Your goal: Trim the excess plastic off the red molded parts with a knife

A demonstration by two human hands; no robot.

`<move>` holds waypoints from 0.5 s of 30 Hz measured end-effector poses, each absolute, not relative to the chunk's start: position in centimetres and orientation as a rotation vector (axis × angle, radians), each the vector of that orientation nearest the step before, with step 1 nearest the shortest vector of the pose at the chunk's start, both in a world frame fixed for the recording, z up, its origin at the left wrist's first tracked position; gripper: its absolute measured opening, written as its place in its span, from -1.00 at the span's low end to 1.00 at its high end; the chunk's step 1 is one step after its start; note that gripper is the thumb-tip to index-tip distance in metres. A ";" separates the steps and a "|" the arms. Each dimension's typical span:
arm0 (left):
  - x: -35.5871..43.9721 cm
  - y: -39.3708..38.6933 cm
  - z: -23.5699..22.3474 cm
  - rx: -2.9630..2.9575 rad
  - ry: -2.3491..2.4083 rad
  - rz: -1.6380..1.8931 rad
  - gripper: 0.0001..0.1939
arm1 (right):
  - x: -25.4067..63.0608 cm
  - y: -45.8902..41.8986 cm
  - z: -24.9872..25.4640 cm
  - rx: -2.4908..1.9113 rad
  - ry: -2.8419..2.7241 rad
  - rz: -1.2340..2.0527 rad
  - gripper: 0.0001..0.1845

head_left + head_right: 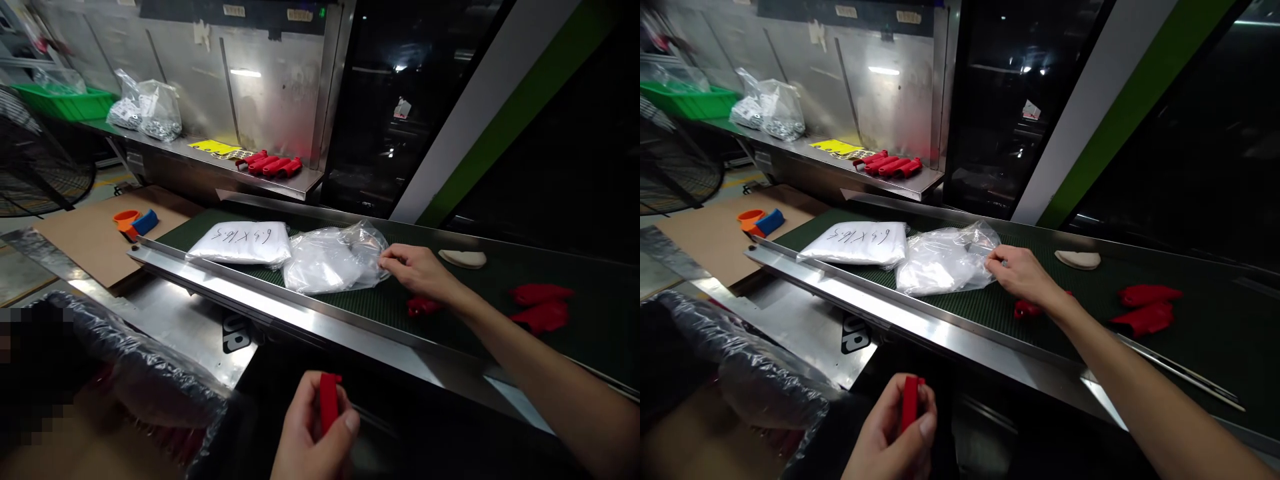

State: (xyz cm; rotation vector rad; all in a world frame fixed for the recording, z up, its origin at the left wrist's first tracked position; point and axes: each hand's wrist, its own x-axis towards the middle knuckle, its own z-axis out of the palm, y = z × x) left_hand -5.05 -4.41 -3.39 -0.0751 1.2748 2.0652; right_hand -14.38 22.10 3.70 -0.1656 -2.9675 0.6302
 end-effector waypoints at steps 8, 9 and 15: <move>-5.7 -2.5 -0.4 0.075 1.286 2.164 -0.64 | -2.6 14.4 3.4 -0.058 -2.786 1.399 -0.63; -5.3 -2.5 -0.6 0.073 1.289 2.159 -0.65 | -1.2 13.6 2.6 -0.058 -2.764 1.470 -0.65; -2.5 -3.1 -2.2 0.021 1.382 2.027 -0.65 | 4.0 11.5 -2.0 -0.251 -2.664 1.518 -0.74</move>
